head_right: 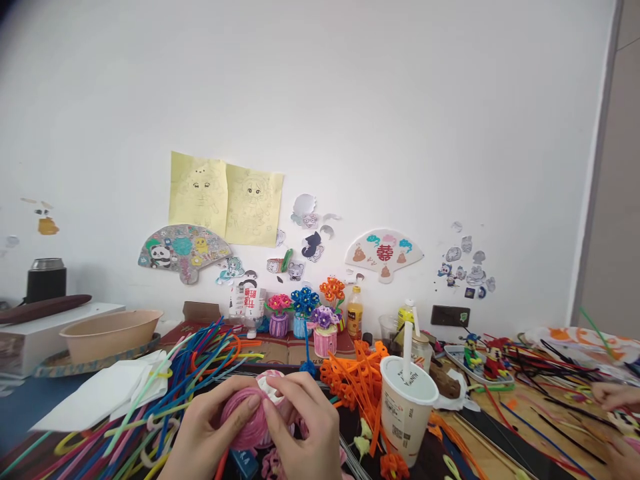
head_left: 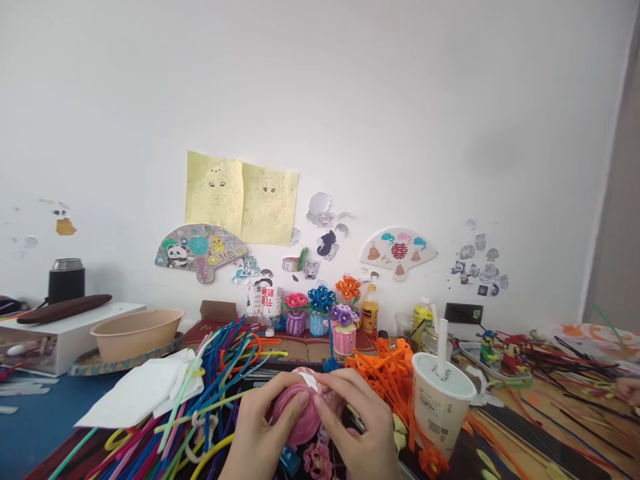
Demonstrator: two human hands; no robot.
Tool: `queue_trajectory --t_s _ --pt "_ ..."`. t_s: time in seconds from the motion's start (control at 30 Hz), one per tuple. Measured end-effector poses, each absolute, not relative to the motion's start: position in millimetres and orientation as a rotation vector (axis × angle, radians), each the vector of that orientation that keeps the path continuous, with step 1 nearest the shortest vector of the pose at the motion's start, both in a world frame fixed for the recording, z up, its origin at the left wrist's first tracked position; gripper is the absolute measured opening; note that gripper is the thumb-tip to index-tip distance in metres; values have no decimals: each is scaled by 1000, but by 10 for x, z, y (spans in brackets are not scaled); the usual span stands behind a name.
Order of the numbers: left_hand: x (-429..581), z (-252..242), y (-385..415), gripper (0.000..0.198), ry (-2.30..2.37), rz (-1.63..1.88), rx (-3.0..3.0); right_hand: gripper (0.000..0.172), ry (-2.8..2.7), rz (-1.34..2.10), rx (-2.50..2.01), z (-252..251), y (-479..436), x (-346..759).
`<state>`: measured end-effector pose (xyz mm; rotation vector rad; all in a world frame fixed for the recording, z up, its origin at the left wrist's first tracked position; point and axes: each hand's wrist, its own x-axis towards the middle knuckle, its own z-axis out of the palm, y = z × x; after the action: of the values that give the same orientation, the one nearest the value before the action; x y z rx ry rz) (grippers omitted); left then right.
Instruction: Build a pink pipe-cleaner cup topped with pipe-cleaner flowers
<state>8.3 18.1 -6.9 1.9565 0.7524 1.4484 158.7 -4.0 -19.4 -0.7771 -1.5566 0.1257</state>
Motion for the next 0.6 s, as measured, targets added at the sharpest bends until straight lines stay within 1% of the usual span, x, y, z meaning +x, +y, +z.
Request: queue_trajectory --t_s 0.17,0.3,0.37,0.6 --pt "76 -75 190 19 777 1416 1935 14 -1583 165 -764 -186 -33 1581" --pt "97 -80 194 21 824 1425 1843 23 -1562 439 -842 -219 33 1612" --pt "113 -87 193 21 830 1424 1788 24 -1568 563 -914 -244 71 1632" --pt "131 -111 191 24 831 1410 1688 31 -1446 714 -1008 -230 88 1677"
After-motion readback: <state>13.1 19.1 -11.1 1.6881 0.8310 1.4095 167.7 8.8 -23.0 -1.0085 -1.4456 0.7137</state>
